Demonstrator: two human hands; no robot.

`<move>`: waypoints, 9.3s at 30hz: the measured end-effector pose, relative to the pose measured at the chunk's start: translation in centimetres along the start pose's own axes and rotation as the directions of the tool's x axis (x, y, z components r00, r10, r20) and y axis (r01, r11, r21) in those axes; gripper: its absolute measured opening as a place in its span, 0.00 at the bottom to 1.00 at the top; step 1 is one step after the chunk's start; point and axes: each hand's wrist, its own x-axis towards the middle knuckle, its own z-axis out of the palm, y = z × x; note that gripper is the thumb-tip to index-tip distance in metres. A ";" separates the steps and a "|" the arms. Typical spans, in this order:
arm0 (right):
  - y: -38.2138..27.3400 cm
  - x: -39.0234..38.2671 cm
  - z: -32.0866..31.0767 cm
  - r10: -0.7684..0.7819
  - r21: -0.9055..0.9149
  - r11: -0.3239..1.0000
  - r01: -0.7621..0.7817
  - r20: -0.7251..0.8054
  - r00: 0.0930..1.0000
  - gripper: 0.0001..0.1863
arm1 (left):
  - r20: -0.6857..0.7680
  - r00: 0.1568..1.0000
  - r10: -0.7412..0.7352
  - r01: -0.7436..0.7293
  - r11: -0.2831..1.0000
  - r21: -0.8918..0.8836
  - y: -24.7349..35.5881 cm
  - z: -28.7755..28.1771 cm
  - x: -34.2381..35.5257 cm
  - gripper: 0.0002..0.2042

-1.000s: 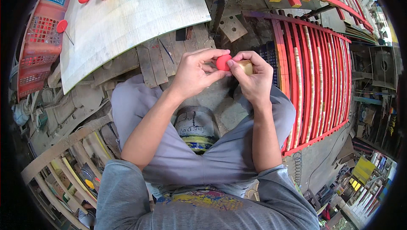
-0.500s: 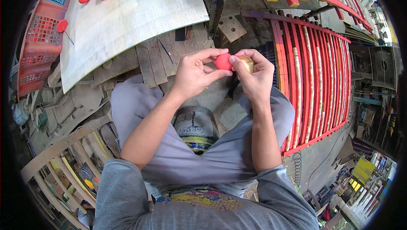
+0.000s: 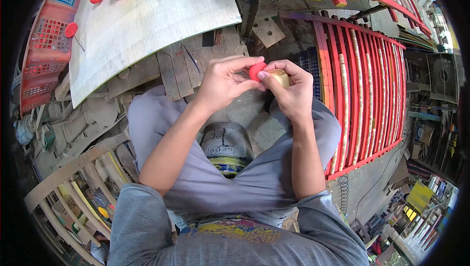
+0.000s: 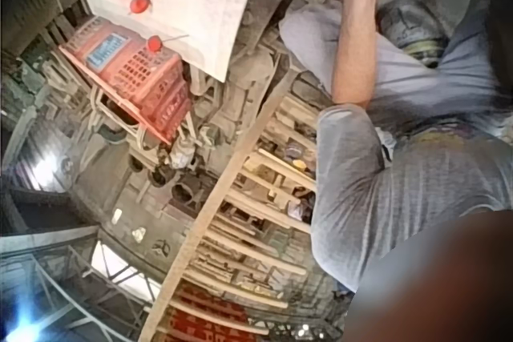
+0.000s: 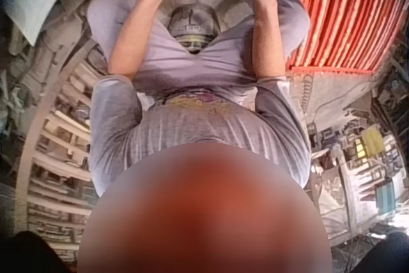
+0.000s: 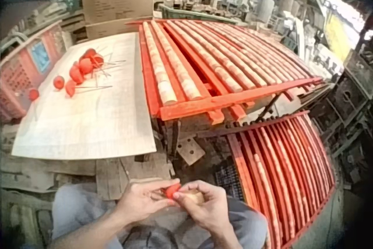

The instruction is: Using sandpaper to smooth the edges of small red wooden circular components.

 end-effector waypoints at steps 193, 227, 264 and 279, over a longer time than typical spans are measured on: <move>0.1 0.7 -3.2 0.149 0.255 0.944 -0.212 0.243 0.958 0.14 | 0.538 0.732 -0.418 0.474 0.880 0.038 1.3 -0.9 -0.2 0.11; -1.3 1.3 -1.5 0.073 0.292 0.953 -0.076 0.022 0.997 0.10 | 0.185 0.962 -0.198 0.266 0.828 -0.494 1.4 -0.4 0.1 0.13; 2.0 11.0 2.2 0.605 -0.871 0.481 0.104 0.415 0.679 0.31 | -0.454 0.640 0.620 0.346 0.295 0.891 13.6 -17.3 13.0 0.26; 2.8 11.5 2.0 0.562 -0.860 0.498 0.115 0.421 0.712 0.25 | -0.429 0.495 0.756 0.195 0.385 0.902 21.0 -21.9 5.2 0.17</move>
